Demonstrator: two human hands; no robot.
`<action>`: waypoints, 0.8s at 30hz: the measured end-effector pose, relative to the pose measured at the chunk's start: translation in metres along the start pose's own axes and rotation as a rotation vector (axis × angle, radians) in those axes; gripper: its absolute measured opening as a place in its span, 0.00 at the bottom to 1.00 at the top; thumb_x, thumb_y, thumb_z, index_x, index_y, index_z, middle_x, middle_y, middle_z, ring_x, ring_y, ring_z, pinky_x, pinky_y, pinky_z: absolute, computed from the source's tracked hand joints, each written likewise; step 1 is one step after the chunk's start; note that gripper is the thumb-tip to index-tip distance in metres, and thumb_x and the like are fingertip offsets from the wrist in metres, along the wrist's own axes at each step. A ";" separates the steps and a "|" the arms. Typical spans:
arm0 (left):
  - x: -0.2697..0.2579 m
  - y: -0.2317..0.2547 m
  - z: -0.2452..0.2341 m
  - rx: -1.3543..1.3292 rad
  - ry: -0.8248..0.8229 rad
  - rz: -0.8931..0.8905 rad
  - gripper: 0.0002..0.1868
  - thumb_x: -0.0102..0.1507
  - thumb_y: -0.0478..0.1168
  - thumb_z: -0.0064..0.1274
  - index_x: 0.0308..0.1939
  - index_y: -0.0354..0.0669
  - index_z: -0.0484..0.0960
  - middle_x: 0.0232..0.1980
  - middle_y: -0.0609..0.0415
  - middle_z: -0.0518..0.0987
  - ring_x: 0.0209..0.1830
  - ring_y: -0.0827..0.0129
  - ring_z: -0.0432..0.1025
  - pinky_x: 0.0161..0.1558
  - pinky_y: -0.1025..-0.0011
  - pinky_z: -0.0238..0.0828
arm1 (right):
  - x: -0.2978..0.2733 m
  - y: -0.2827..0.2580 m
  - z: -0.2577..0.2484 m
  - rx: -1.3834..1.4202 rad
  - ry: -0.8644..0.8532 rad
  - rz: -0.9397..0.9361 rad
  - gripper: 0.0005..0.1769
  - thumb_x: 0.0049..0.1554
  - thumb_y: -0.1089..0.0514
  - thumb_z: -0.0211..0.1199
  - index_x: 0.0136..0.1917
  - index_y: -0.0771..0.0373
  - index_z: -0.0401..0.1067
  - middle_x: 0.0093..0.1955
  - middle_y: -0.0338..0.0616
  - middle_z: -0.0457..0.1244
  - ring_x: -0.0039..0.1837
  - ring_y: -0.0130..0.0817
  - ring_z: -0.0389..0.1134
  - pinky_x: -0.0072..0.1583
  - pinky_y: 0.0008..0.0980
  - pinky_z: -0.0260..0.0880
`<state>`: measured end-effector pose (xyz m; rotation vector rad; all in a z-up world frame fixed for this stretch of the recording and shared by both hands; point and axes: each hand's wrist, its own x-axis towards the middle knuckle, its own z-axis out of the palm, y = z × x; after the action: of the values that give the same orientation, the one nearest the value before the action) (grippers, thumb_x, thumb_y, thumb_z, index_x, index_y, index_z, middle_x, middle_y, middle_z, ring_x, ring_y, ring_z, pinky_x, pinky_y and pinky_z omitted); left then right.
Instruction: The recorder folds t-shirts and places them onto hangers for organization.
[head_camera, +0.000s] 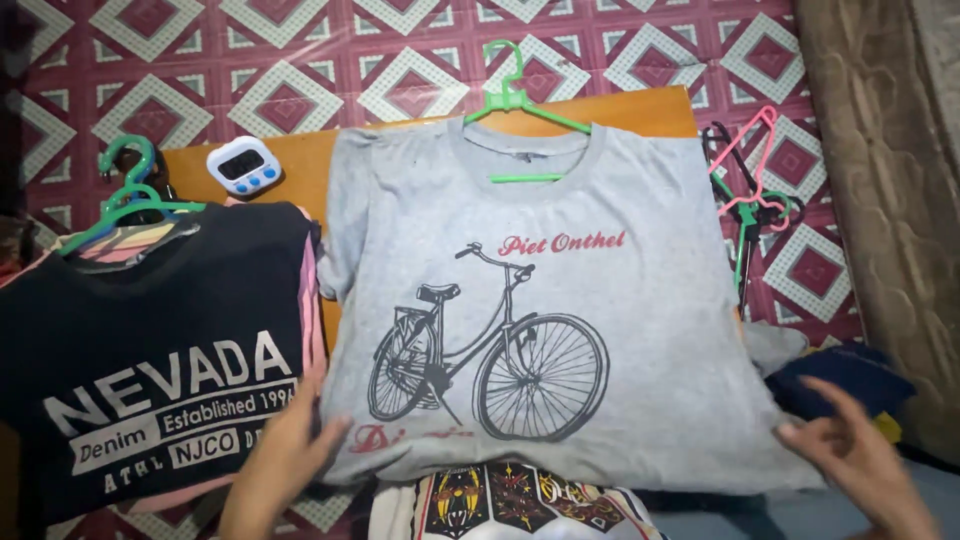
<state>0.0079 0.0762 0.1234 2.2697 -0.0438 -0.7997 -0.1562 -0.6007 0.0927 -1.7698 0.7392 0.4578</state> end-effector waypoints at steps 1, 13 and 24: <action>-0.003 0.022 -0.007 0.069 0.163 -0.102 0.48 0.59 0.47 0.61 0.78 0.45 0.53 0.63 0.36 0.76 0.62 0.50 0.75 0.61 0.62 0.71 | -0.006 -0.037 0.016 -0.332 0.320 0.001 0.46 0.51 0.54 0.77 0.79 0.58 0.64 0.55 0.56 0.70 0.55 0.42 0.72 0.56 0.39 0.72; 0.189 0.099 0.085 0.412 0.694 0.528 0.37 0.65 0.55 0.52 0.74 0.42 0.67 0.77 0.41 0.62 0.78 0.45 0.54 0.73 0.47 0.47 | 0.131 -0.180 0.254 -0.841 0.430 -0.951 0.30 0.59 0.46 0.61 0.72 0.57 0.66 0.78 0.50 0.56 0.80 0.53 0.54 0.76 0.55 0.49; 0.267 0.114 0.057 0.437 0.752 0.421 0.27 0.69 0.51 0.51 0.70 0.45 0.72 0.80 0.43 0.60 0.81 0.44 0.52 0.77 0.41 0.45 | 0.216 -0.198 0.204 -0.845 0.694 -0.792 0.26 0.65 0.44 0.58 0.73 0.53 0.70 0.80 0.46 0.56 0.83 0.61 0.48 0.78 0.68 0.42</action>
<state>0.2133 -0.1110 0.0231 2.6898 -0.3591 0.3350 0.1474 -0.4233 0.0305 -2.8729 0.2102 -0.4987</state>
